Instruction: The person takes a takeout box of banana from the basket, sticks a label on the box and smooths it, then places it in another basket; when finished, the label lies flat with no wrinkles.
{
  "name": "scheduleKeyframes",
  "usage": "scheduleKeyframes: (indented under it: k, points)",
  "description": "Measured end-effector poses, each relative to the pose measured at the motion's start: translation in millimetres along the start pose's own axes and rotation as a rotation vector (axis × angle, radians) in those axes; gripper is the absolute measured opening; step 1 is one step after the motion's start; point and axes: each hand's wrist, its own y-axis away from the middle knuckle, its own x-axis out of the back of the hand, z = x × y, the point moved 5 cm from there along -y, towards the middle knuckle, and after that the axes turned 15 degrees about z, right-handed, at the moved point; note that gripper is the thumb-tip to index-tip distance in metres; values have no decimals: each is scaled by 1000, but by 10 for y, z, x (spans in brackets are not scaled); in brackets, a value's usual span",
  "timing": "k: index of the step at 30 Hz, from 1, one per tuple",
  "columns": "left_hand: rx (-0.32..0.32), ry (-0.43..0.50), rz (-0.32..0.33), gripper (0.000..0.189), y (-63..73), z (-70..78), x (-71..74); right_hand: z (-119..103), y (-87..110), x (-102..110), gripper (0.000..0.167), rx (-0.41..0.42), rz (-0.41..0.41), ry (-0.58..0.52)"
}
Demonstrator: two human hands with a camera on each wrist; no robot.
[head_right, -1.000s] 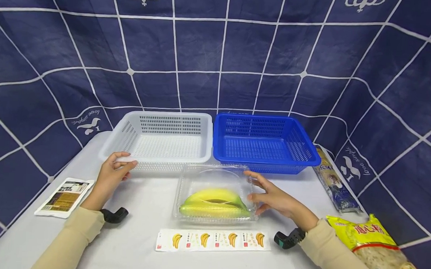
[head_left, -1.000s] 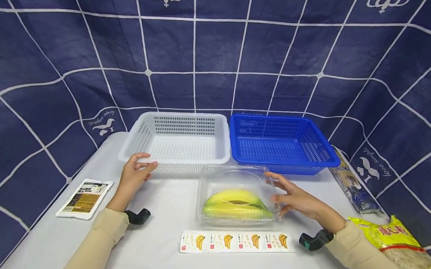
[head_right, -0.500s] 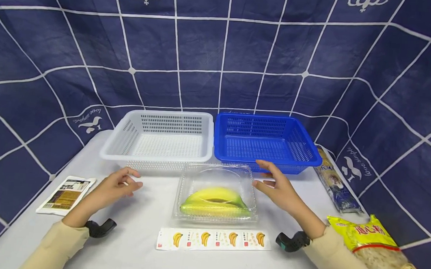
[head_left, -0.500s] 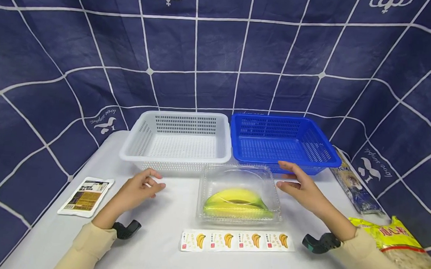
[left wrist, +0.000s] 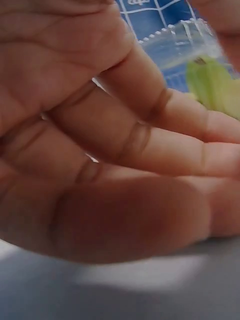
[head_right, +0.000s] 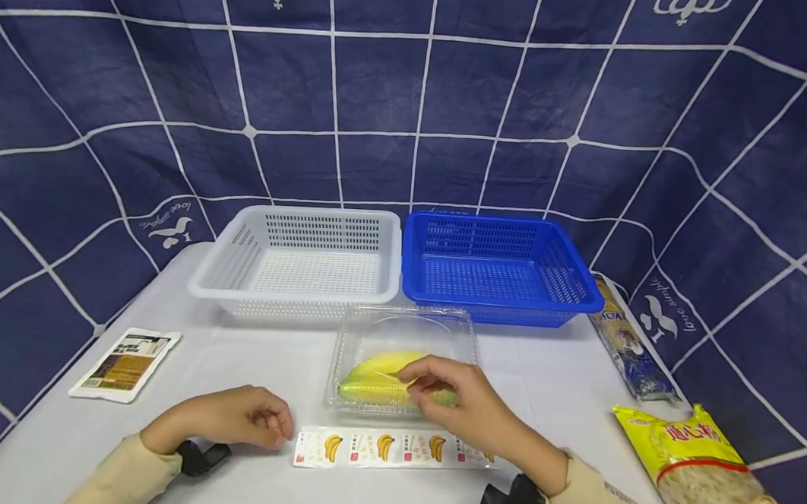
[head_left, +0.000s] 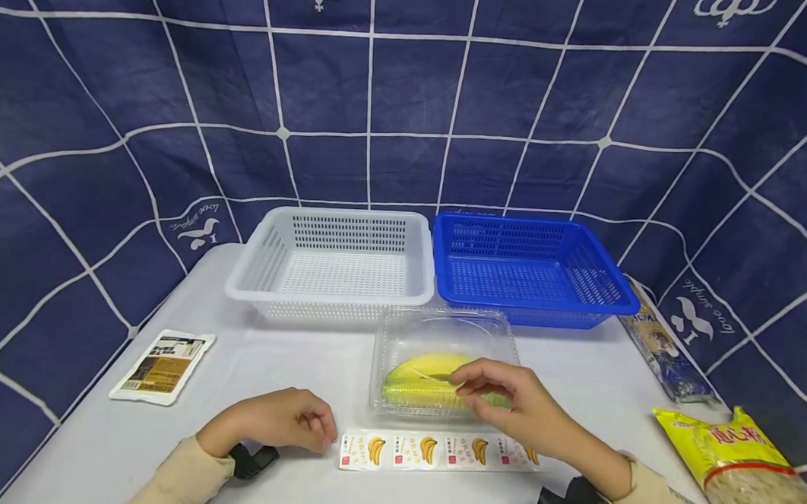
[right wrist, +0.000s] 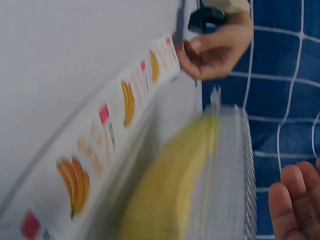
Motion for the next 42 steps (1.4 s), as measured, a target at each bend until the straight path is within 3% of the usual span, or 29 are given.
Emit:
scheduleKeyframes:
  k: [12,18,24,29,37,42]
  points:
    - [5,-19,-67,12,-113,7,-165,143,163,-670,20,-78,-399,-26]
    - [-10,-3,-88,14,-149,-4,-179,222,185,-889,24,-106,-512,27]
    - [-51,83,-146,11,-165,54,-196,225,150,-1083,26,-84,-498,96]
    - [-90,183,-196,9,-175,124,-230,214,116,-1152,27,-125,-447,89]
    - [-184,309,-189,17,-237,238,-375,227,114,-1216,27,-180,-366,35]
    - [-188,347,-209,19,-245,274,-440,215,129,-1227,20,-155,-321,33]
